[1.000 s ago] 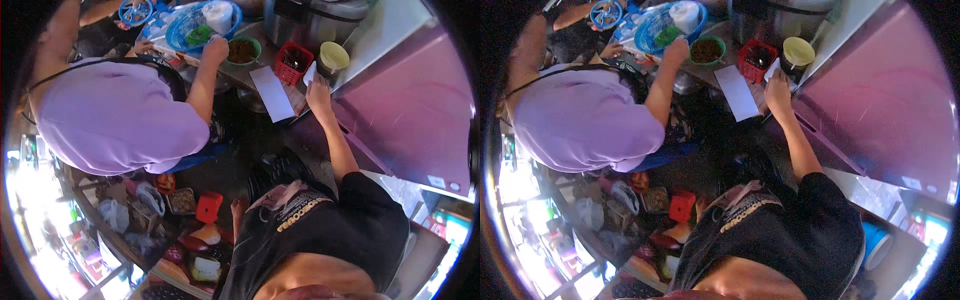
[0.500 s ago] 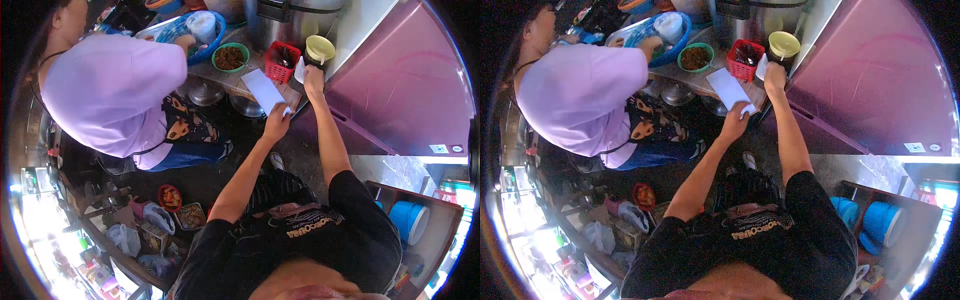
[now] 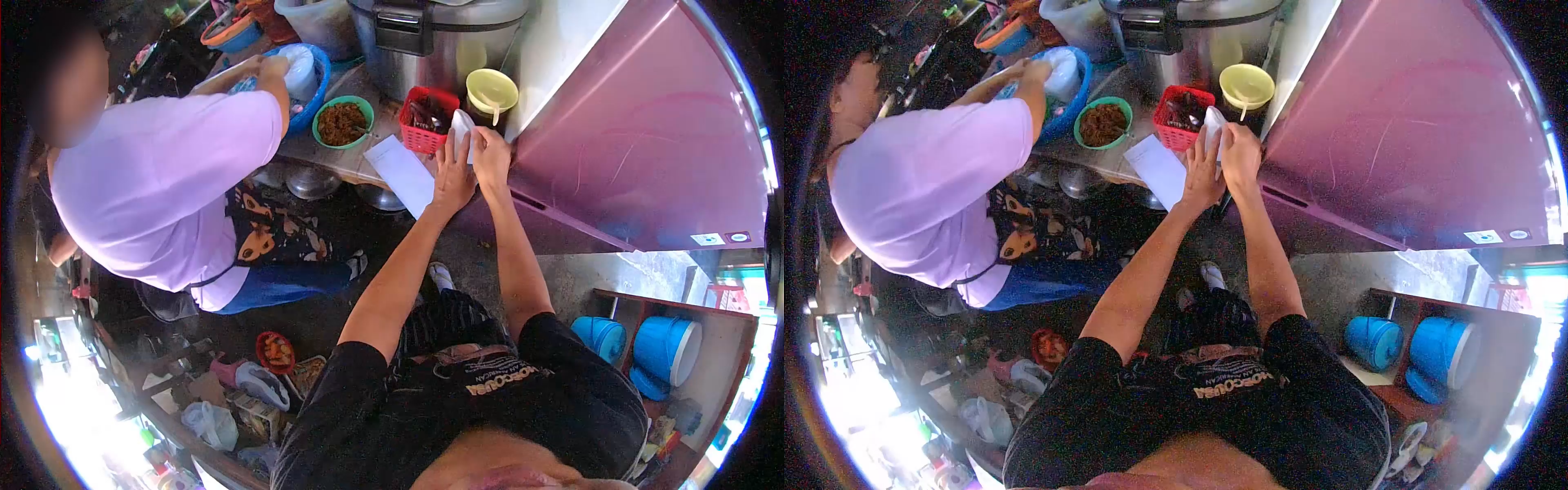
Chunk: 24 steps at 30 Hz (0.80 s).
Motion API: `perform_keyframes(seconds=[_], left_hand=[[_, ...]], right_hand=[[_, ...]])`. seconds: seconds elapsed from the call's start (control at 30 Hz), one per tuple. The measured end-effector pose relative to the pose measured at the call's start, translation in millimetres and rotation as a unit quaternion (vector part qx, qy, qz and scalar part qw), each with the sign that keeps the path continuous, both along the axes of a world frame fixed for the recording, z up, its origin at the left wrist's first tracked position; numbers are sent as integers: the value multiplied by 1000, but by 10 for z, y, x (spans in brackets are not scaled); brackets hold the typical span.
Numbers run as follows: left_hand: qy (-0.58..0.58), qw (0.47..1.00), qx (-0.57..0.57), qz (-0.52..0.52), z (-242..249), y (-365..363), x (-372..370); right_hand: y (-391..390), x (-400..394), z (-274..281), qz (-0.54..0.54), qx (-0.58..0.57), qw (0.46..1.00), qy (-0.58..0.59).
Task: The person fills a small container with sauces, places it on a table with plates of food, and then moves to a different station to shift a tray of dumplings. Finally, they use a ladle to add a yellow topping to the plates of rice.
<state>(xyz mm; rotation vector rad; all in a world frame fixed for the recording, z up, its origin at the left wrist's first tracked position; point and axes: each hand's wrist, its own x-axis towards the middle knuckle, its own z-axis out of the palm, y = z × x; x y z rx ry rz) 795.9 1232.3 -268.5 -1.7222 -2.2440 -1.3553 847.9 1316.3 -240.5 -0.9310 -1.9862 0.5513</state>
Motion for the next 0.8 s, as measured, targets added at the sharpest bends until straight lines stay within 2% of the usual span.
perform_keyframes(seconds=[0.17, 0.3, 0.37, 0.5, 0.57, 0.7, 0.8], left_hand=[[40, 993, -94, 66, -78, 135, -23], [94, 975, -171, 110, -27, 170, -6], [101, 972, -172, 124, -50, 225, 1], [88, 969, -200, 113, -79, 280, -7], [123, 967, -179, 137, -221, 326, -1], [109, 968, -182, 131, -243, 349, 14], [92, 955, -267, 90, -108, 356, 17]], right_hand=[[-83, -26, 43, -16, 30, 999, 9], [-111, -25, 100, -8, 13, 999, 47], [-129, -37, 164, -2, -7, 998, 70], [-50, -67, 24, 16, -112, 977, 181], [-65, -74, 59, 21, -179, 959, 218], [-223, -36, 197, 13, -124, 971, 204], [-343, 14, 249, 25, -21, 986, 161]])
